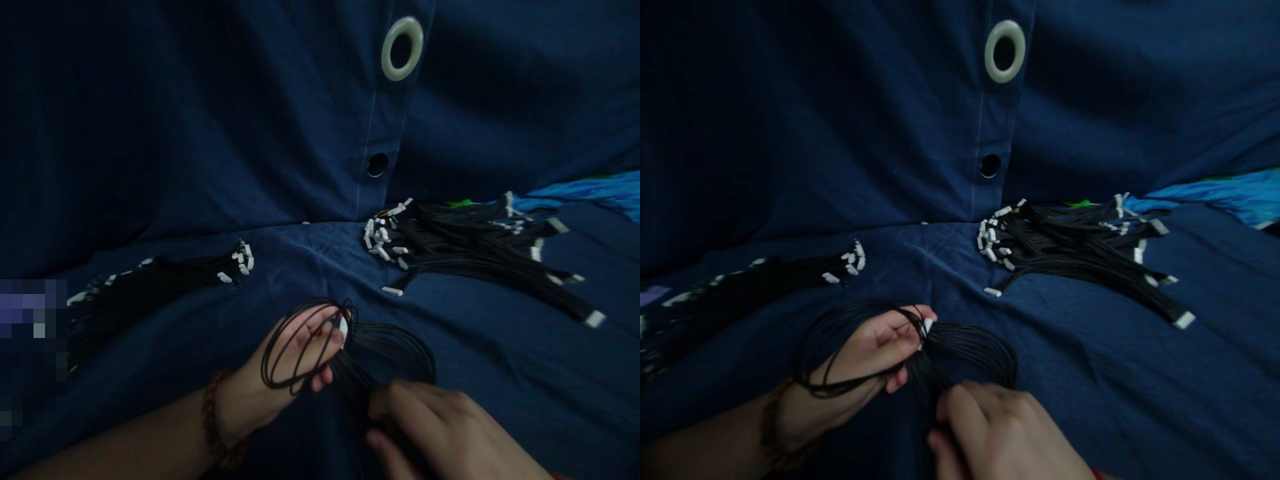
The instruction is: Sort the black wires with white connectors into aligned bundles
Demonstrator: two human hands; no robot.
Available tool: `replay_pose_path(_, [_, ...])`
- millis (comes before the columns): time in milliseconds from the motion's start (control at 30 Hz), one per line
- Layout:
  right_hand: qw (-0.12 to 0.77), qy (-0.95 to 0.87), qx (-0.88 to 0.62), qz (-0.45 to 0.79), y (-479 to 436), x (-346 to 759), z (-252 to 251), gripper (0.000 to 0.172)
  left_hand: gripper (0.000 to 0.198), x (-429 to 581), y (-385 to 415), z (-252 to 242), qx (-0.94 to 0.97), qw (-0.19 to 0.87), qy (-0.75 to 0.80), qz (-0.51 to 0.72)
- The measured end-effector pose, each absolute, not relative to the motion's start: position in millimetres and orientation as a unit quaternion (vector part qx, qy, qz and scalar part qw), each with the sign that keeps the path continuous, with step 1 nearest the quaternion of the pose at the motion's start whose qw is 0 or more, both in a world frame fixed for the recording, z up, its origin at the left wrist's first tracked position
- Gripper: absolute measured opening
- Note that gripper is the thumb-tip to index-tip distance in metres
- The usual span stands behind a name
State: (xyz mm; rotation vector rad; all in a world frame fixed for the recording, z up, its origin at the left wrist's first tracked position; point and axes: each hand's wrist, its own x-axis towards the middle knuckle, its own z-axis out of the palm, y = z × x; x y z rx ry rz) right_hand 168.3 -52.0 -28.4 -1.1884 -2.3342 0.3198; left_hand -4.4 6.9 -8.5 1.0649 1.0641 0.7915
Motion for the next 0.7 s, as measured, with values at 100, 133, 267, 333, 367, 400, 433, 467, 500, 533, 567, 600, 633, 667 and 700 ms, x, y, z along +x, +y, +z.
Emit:
replay_pose_path(100, [0.260,-0.850,-0.441,0.122,-51.5,167.8,-24.7,0.022,0.022,-5.0,6.7,-8.7,0.470,0.668,0.461,0.347])
replay_pose_path(133, [0.258,-0.849,-0.444,0.124,-51.4,168.0,-23.8,0.023,0.023,-5.2,6.8,-9.2,0.470,0.670,0.459,0.347])
replay_pose_path(267, [0.256,-0.850,-0.447,0.113,-50.5,170.7,-22.8,0.017,0.023,-4.6,8.4,-11.0,0.481,0.670,0.445,0.348])
replay_pose_path(333, [0.280,-0.857,-0.426,0.069,-50.4,171.2,-22.4,0.016,0.021,-3.7,9.3,-11.4,0.486,0.663,0.450,0.349])
replay_pose_path(367, [0.292,-0.864,-0.409,0.036,-50.4,170.6,-21.7,0.019,0.020,-3.3,9.6,-11.4,0.490,0.659,0.454,0.347])
replay_pose_path(400, [0.298,-0.872,-0.389,0.001,-50.5,169.4,-20.7,0.024,0.020,-2.9,9.7,-11.4,0.491,0.656,0.456,0.346])
replay_pose_path(433, [0.301,-0.879,-0.369,-0.033,-50.4,167.6,-19.5,0.028,0.020,-2.7,9.6,-11.3,0.492,0.656,0.455,0.347])
replay_pose_path(467, [0.296,-0.887,-0.351,-0.055,-50.4,165.3,-18.4,0.030,0.021,-2.6,9.4,-11.2,0.492,0.658,0.453,0.347])
replay_pose_path(500, [0.285,-0.894,-0.339,-0.067,-50.3,162.8,-17.5,0.032,0.022,-2.6,9.2,-11.0,0.491,0.660,0.451,0.346])
replay_pose_path(533, [0.277,-0.898,-0.334,-0.070,-50.2,160.2,-17.1,0.032,0.022,-2.6,8.9,-10.9,0.488,0.661,0.451,0.347])
replay_pose_path(567, [0.276,-0.899,-0.333,-0.071,-50.3,157.9,-17.2,0.032,0.022,-2.7,8.7,-10.7,0.485,0.662,0.452,0.348])
replay_pose_path(600, [0.277,-0.898,-0.336,-0.069,-50.5,156.1,-17.8,0.031,0.022,-2.7,8.4,-10.6,0.481,0.663,0.455,0.349])
replay_pose_path(633, [0.282,-0.894,-0.340,-0.068,-50.9,154.9,-18.6,0.030,0.023,-2.8,8.2,-10.5,0.477,0.664,0.459,0.349])
replay_pose_path(667, [0.289,-0.891,-0.345,-0.065,-51.7,154.3,-19.7,0.030,0.024,-2.8,7.9,-10.5,0.472,0.665,0.462,0.348])
replay_pose_path(700, [0.300,-0.886,-0.349,-0.063,-52.8,154.2,-20.7,0.031,0.024,-2.8,7.6,-10.6,0.469,0.666,0.463,0.350])
